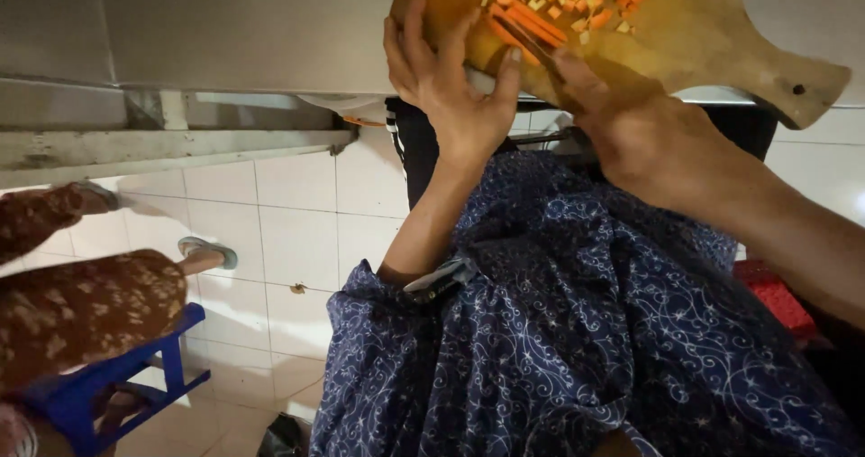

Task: Dicing carrot strips and slicing whole carrots on a wooden board, then transferring the pieces to a bowl.

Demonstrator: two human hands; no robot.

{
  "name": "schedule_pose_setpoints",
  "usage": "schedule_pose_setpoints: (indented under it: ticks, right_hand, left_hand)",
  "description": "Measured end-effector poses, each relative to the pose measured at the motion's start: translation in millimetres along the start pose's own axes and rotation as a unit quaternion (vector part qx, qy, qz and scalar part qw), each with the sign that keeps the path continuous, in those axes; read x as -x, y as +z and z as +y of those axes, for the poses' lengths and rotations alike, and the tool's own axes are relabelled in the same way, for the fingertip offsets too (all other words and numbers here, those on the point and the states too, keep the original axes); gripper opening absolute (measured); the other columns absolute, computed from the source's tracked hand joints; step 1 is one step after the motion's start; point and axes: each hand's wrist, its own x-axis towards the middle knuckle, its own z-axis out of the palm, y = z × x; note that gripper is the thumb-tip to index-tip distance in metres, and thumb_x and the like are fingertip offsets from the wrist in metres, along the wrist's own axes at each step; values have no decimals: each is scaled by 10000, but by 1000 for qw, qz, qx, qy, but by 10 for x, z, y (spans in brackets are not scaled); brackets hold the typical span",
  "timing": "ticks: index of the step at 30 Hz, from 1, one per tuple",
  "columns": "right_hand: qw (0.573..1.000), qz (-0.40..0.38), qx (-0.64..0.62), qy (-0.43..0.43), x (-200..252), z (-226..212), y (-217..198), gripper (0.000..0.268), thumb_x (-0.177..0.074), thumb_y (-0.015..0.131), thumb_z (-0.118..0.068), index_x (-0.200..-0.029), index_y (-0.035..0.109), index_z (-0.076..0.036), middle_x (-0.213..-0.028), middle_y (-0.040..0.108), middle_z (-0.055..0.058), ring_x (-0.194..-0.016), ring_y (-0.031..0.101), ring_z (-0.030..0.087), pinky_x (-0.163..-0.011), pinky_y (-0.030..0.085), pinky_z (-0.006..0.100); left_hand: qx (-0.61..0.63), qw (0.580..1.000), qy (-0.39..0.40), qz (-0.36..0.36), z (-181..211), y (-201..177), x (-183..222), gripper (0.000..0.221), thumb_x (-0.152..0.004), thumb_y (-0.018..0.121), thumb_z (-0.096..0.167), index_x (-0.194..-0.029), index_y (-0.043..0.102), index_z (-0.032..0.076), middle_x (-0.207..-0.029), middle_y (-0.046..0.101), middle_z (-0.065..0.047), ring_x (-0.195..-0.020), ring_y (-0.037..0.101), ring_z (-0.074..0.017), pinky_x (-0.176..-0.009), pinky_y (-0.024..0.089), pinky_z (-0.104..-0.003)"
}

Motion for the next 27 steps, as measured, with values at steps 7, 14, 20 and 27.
schedule_pose_setpoints:
  ticks: [7,14,20,27]
  right_hand:
    - [966,68,-244,-54,54,239,66,680,-991,522,-108,-1623,273,-135,-1686,263,180,-1535,259,321,-1185,205,362]
    - [995,43,90,5,216,227,105,824,-976,521,-139,-1722,171,-169,-600,629,108,-427,570,290,-396,470,423]
    - [997,49,58,13,395,443,181,755,-1030,500,-260,-1710,172,-263,-534,597,74,-413,585,247,-428,479,407]
    - [984,167,63,-8,513,655,222,715,-1048,565,-218,-1714,309,-167,-499,596,89,-393,582,285,-470,550,479]
  left_hand:
    - [-18,999,11,-38,-6,-22,-1,346,-845,758,448,-1165,718,322,-1656,327,3,-1640,212,-387,-1280,257,-691]
    - [-28,998,-2,-64,12,-95,-57,491,-770,806,437,-1242,704,347,-1673,306,-19,-1650,133,-405,-1272,198,-742]
    - [-20,987,117,-108,-4,-221,-317,533,-792,752,380,-1316,676,319,-1671,263,-9,-1631,111,-346,-1284,218,-684]
    - [-28,934,304,-186,-127,-131,-562,302,-936,718,334,-1238,725,319,-1661,212,-15,-1576,65,-384,-1211,169,-774]
